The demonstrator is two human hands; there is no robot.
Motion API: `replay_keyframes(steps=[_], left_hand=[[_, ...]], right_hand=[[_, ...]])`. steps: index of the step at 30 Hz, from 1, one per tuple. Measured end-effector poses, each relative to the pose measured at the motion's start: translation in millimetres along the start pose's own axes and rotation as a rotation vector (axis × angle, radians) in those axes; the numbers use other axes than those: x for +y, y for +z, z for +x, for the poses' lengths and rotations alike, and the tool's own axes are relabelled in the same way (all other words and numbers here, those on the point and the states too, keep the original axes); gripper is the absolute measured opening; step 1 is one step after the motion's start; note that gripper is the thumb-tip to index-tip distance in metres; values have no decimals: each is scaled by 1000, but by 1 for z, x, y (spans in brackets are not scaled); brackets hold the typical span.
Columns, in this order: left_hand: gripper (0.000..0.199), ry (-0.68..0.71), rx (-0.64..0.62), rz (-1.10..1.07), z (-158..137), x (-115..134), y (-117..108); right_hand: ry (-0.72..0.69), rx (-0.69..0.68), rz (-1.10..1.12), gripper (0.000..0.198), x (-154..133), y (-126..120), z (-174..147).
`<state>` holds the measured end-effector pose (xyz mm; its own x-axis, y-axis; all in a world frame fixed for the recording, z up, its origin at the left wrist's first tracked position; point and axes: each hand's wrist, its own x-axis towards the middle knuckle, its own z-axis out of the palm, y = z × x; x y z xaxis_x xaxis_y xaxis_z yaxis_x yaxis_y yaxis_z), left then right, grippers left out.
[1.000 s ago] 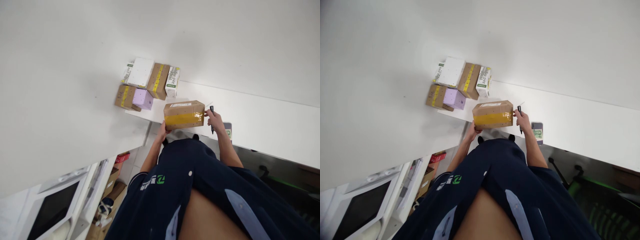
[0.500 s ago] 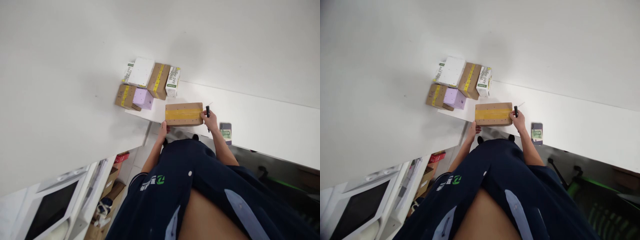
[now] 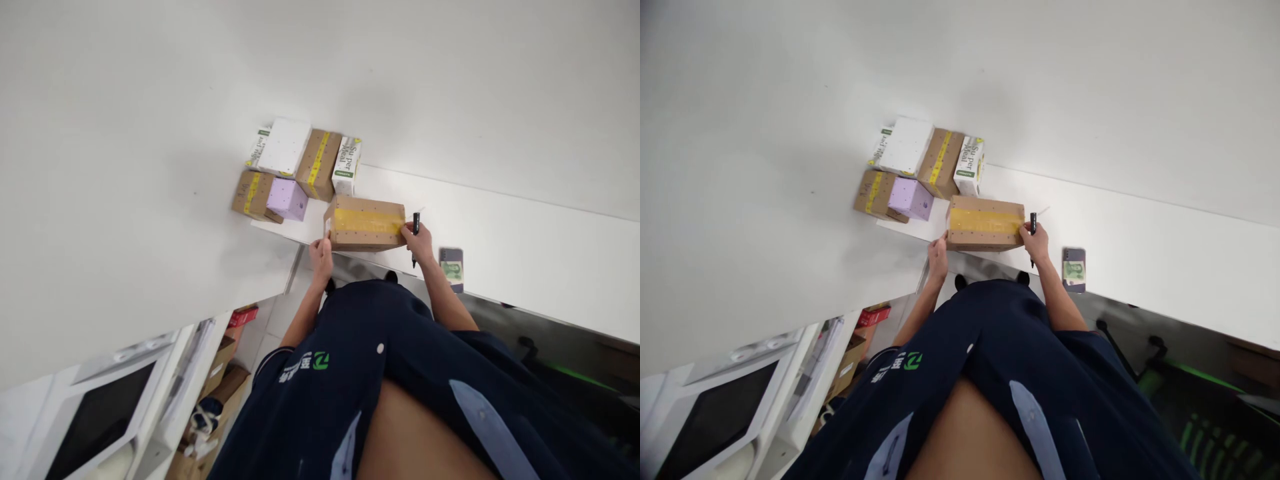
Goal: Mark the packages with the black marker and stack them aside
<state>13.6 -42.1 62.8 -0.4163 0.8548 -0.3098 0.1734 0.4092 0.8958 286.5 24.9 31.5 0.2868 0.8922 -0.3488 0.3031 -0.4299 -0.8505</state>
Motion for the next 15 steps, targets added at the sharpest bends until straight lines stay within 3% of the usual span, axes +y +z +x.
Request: replay_keyframes(steps=[3,5,9,15], left_hand=[[49,302,121,299,-10,18,0],[47,414,135,470,-18,27,5],[43,528,69,734,-34,39,24],[52,637,-107,881,-42,49,58]], right_hand=[[96,-125,60,32,3,15,-2],[148,-188,90,26,7,27,-5],[160,-175,113,25,15,38,-5],[175,-173,213,26,7,20,-3]])
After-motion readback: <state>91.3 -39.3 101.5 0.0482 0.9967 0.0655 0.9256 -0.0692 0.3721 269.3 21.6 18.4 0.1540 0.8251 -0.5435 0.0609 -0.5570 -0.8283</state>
